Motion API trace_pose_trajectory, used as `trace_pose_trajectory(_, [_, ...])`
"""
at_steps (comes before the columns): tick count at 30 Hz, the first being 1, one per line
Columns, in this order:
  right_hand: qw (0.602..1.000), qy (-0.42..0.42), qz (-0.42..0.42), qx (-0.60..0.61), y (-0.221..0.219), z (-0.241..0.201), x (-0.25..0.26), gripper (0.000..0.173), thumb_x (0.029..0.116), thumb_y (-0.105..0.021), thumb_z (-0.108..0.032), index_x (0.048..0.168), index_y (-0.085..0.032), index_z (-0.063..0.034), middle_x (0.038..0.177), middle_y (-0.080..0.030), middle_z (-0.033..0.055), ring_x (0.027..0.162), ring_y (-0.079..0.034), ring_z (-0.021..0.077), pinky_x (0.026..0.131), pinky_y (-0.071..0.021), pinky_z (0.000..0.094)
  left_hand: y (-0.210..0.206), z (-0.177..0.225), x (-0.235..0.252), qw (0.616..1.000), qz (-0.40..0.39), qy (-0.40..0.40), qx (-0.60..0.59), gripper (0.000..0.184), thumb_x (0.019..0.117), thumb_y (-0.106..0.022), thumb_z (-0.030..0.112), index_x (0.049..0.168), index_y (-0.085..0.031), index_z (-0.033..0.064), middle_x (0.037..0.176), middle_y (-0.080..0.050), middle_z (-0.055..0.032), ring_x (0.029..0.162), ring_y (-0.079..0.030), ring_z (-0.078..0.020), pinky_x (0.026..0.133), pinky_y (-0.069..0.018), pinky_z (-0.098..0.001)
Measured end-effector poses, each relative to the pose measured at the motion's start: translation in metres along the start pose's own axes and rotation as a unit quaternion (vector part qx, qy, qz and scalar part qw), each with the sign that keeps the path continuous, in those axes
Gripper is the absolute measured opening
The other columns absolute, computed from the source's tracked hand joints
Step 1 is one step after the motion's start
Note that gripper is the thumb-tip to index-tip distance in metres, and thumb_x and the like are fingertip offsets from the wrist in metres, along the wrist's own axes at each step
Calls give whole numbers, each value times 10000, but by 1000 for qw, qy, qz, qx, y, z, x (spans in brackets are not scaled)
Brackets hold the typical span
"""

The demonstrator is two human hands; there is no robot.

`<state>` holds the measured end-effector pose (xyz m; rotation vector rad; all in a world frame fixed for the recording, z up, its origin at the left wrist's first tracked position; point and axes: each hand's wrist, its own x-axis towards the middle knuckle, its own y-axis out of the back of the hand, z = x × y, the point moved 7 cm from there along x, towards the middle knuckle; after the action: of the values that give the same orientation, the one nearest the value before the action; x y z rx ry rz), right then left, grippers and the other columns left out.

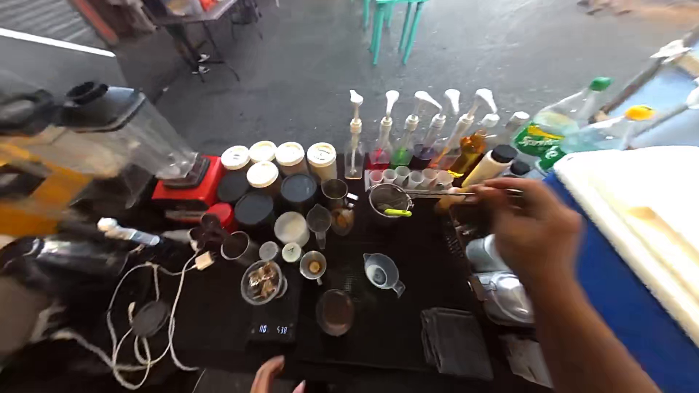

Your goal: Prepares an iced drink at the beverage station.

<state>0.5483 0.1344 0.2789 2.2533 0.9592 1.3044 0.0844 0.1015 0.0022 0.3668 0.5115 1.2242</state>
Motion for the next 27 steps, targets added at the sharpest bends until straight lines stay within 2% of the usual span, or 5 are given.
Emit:
trace_pose_trajectory(4, [981, -14, 26, 190, 31, -15, -32, 211, 1039, -606, -209, 1205, -621, -81, 1072, -733, -26, 897, -731, 95, 813, -641, 308, -53, 19, 47, 992, 65, -18, -108, 1187, 564, -972, 424, 1487, -404, -62, 1484, -501, -237, 1378, -508, -287, 1126, -473, -416])
trace_pose_trajectory(7, [963, -5, -49, 264, 17, -38, -69, 168, 1021, -650, -309, 1156, -684, -216, 999, -767, -46, 803, -750, 124, 699, -658, 298, -76, 25, 69, 985, 83, -6, -152, 1313, 506, -990, 453, 1532, -334, -35, 1552, -433, -220, 1443, -435, -280, 1138, -452, -448])
trace_pose_trajectory(12, [957, 32, -172, 230, -45, -62, -129, 218, 1036, -618, -282, 1029, -729, -95, 922, -761, -7, 801, -733, 67, 718, -643, 247, -96, 34, 82, 986, 51, -43, -152, 1353, 457, -1007, 459, 1526, -340, -34, 1528, -480, -196, 1426, -467, -244, 1120, -479, -402])
trace_pose_trajectory(17, [952, 96, -208, 202, -102, -75, -162, 240, 1044, -600, -252, 1006, -738, -60, 956, -756, 41, 879, -728, 78, 797, -613, 224, -108, 38, 80, 992, 57, -53, -104, 1152, 548, -984, 376, 1465, -443, -64, 1422, -571, -215, 1300, -589, -212, 1090, -506, -349])
trace_pose_trajectory(27, [934, 143, -249, 212, -103, -79, -126, 274, 1063, -544, -300, 986, -710, -97, 873, -733, -24, 768, -695, 28, 693, -599, 205, -100, 55, 71, 988, 94, -99, -73, 1020, 565, -978, 337, 1391, -531, -60, 1352, -625, -197, 1254, -623, -196, 1080, -515, -336])
